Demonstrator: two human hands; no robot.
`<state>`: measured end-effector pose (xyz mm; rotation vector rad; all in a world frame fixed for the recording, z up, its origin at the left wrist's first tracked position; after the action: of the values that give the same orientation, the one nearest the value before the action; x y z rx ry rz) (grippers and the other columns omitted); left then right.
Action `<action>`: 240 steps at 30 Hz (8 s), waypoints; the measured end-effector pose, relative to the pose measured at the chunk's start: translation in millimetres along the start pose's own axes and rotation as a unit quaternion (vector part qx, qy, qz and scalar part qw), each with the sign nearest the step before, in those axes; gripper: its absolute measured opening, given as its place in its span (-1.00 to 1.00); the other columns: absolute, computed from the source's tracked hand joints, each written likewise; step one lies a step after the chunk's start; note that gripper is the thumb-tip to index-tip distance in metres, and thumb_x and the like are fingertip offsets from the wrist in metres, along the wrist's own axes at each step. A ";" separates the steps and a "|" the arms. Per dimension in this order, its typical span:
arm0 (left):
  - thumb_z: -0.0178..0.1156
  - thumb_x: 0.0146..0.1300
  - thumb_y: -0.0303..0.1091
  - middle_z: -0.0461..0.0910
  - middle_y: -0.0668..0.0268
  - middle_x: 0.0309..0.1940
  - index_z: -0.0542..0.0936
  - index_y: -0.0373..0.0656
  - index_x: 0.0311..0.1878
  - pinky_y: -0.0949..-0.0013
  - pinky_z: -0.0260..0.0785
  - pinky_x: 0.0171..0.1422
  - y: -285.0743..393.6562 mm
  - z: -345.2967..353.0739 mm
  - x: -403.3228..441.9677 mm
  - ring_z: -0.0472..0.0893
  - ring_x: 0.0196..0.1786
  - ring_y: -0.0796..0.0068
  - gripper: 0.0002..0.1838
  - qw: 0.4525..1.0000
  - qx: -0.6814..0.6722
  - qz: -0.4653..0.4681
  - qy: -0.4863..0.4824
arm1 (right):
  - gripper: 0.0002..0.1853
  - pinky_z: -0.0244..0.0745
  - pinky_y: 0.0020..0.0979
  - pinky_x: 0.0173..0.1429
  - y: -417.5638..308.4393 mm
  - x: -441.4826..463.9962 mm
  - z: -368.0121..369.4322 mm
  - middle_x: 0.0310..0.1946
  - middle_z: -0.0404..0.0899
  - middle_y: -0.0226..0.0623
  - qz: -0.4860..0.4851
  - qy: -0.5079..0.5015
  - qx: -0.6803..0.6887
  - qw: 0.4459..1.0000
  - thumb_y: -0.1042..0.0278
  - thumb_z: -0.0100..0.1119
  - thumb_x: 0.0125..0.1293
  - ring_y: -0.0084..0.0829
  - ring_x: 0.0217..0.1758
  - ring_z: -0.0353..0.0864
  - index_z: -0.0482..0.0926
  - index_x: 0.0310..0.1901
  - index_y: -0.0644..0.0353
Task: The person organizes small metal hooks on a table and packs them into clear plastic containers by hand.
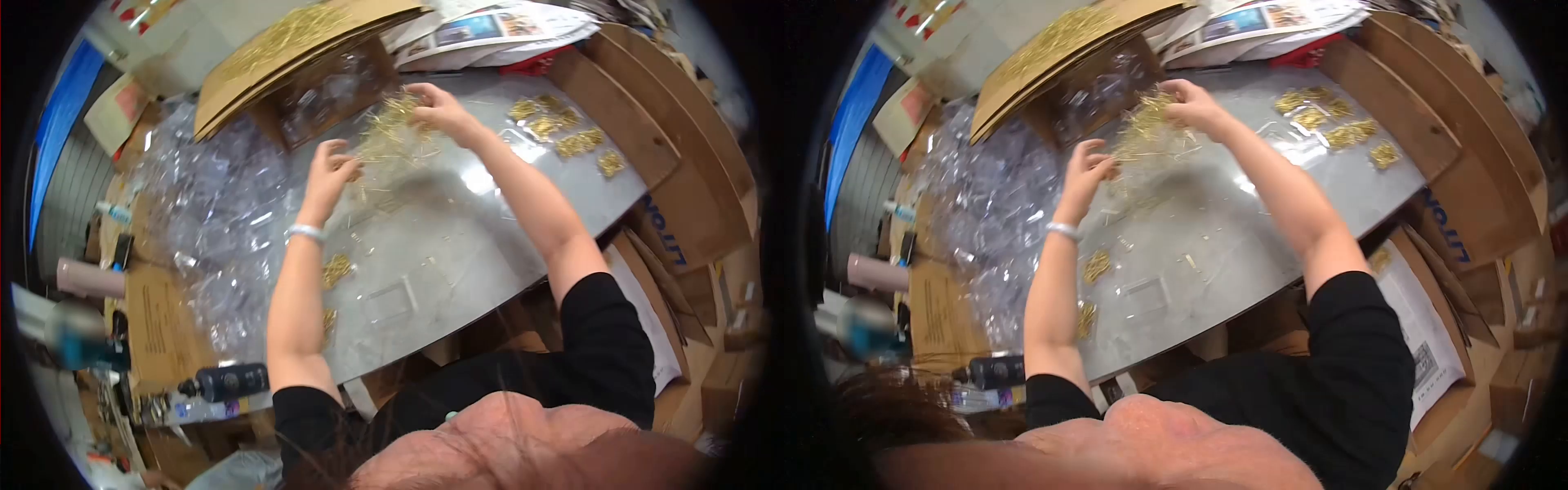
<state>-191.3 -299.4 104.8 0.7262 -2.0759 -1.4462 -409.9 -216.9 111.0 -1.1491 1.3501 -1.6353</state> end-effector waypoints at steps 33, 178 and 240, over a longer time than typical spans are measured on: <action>0.46 0.20 -0.18 0.60 0.44 -0.36 0.69 -0.16 -0.13 0.48 0.37 -0.17 4.0 -13.5 15.3 0.52 -0.32 0.62 -0.70 0.993 -0.063 -0.073 -0.065 | -0.38 0.66 -0.28 -0.14 -7.6 25.3 -11.6 0.21 0.52 -0.18 0.032 -0.005 -0.057 0.998 0.27 0.24 0.44 -0.35 0.01 0.64 0.27 0.44 0.26; 0.30 0.29 -0.12 0.49 0.12 0.27 0.57 -0.17 0.21 -0.26 -0.21 0.62 2.0 78.9 -298.3 0.35 0.42 0.04 -0.51 0.862 0.490 0.086 0.100 | -0.69 0.36 -0.11 0.28 34.6 -199.8 84.6 0.01 0.46 -0.02 -0.178 -0.130 -0.436 0.872 0.16 0.09 0.46 0.01 0.15 0.43 0.55 -0.04 0.27; -0.06 0.25 -0.65 0.18 0.08 0.53 0.31 -0.20 0.41 -0.19 -0.15 0.64 -12.8 159.6 -188.8 0.02 0.60 -0.21 -0.39 0.918 0.376 0.075 -0.100 | -0.81 0.37 -0.21 0.18 33.5 -139.3 42.4 -0.09 0.59 -0.31 -0.177 -0.042 -0.701 0.690 0.37 0.24 0.21 -0.27 0.09 0.52 0.63 -0.13 0.10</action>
<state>-158.3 -67.6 24.6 0.6797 -2.8050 -0.6212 -322.0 -110.4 53.9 -2.3655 2.4860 -0.4017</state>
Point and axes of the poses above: each hand's wrist, its own x-axis towards the middle knuckle, its own z-axis out of the palm, y = z × x, the point moved 9 cm from there along x, towards the middle knuckle
